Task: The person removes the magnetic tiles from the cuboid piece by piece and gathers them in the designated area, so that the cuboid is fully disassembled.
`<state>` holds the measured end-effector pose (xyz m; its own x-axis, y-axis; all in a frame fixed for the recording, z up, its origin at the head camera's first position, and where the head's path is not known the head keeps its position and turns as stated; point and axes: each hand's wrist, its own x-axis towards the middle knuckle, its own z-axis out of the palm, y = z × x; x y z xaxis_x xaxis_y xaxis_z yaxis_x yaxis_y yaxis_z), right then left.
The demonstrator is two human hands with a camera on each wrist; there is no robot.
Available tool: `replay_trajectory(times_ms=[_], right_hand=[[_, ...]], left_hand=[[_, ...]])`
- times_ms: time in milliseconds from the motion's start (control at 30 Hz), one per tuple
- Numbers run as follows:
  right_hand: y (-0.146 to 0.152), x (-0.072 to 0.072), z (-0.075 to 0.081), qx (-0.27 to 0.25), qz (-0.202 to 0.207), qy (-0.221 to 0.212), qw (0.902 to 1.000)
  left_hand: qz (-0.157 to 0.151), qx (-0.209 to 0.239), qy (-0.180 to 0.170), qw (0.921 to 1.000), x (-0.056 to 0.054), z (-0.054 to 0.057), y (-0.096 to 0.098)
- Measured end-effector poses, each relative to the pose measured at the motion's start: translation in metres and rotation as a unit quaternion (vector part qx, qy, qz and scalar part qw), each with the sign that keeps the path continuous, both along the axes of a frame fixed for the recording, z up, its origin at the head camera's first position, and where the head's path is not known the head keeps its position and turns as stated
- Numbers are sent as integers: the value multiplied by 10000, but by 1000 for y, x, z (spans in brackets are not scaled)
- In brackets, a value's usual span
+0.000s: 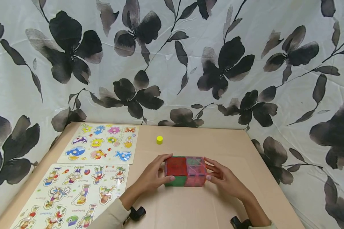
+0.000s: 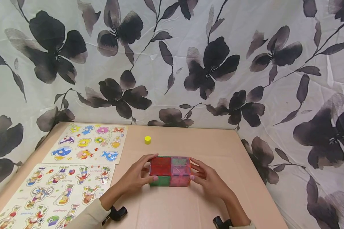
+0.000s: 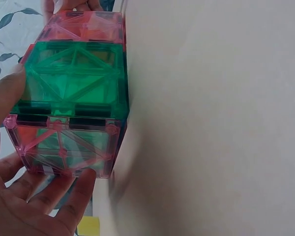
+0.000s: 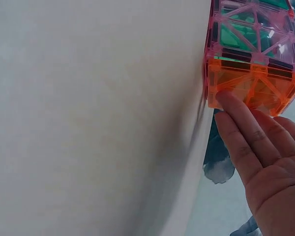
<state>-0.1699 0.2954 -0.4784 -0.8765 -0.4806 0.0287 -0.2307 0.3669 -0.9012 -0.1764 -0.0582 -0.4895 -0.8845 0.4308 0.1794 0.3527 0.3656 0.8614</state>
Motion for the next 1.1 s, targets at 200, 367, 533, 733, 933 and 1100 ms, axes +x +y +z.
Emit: replay_trajectory(times_ms=[200,367,533,733,933,1100], right_hand=[[0,-2,-1,-142,-66,-49,9999],[-5,1,1,-175,-255,12,9995],[-10,1,3,-103,-514,56,9986],[-13,0,8,61,-810,-6,9967],[-8,0,8,252,-1002,83,9946],[2,2,9,485,-1123,228,9922]], left_hand=[[-50,13,-58,10000,1,0,0],[-73,-8,-88,9999,1,0,0],[-33,-72,3,10000,1,0,0],[-38,-32,-49,10000,1,-1,-1],[-42,-4,-56,10000,1,-2,0],[-22,-54,-49,10000,1,-1,0]])
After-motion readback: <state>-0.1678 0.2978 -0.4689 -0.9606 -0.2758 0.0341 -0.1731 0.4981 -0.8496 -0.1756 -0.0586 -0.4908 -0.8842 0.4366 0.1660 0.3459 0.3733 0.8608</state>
